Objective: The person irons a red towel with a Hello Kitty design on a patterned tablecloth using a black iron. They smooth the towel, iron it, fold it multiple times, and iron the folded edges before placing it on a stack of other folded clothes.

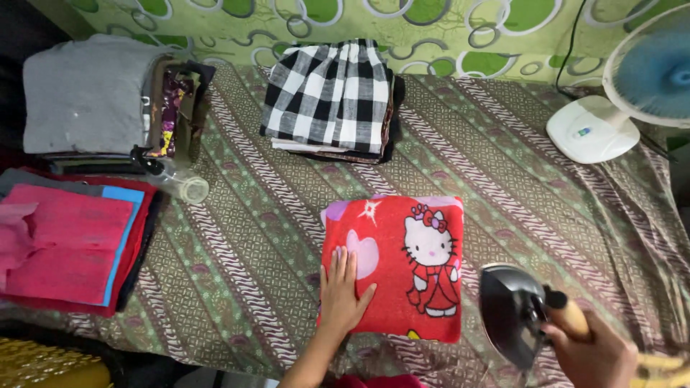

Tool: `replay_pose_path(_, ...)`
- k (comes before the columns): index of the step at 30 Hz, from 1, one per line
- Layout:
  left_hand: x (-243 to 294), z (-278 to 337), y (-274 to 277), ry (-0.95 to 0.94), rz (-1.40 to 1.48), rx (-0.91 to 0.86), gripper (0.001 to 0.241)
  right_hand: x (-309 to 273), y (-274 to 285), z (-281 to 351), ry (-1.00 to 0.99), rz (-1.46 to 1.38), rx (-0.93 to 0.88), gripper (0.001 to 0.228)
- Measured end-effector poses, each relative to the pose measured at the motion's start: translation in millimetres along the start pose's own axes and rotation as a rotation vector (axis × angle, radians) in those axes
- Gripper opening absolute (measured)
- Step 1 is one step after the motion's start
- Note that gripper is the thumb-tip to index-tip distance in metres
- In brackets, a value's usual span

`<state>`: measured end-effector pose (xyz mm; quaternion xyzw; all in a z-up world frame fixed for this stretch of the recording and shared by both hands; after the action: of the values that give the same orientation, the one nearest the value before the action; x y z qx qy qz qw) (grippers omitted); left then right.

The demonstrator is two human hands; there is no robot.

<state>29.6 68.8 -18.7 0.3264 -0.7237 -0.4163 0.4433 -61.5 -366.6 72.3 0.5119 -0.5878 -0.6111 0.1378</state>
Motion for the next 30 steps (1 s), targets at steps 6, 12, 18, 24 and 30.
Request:
replay_pose_path(6,-14.3,28.7,-7.8,0.080,0.222,0.050,0.097,-140.1,-23.5,-17.5,0.205,0.181,-0.161,0.056)
replay_pose_path(12,-15.6,37.8,2.3,0.065,0.394,0.280,0.112,-246.3,-109.1,4.4,0.361,0.293,-0.340,0.062)
replay_pose_path(18,-16.4,37.1,-3.9,0.055,0.331,0.288,0.105,-271.3,-191.2,-17.4,0.415,0.391,-0.196,0.072)
replay_pose_path(24,-17.3,35.8,-7.5,0.033,0.306,0.290,0.099,-303.9,-219.5,-30.4,0.490,0.414,0.028,0.059)
replay_pose_path(30,-19.7,37.4,-7.9,-0.011,0.355,0.298,0.091,-291.5,-201.3,-15.4,0.446,0.310,-0.176,0.059)
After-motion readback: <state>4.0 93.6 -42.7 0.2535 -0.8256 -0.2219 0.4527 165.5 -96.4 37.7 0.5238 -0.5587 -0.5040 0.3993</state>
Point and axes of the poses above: each hand's wrist, its own z-axis away from the middle knuckle, its own y-axis out of the back of the hand, x = y × z, the point moved 7 cm from there along -z, towards the middle knuckle, and after that the axes turned 11 degrees about -y, right-handed, at the moved point
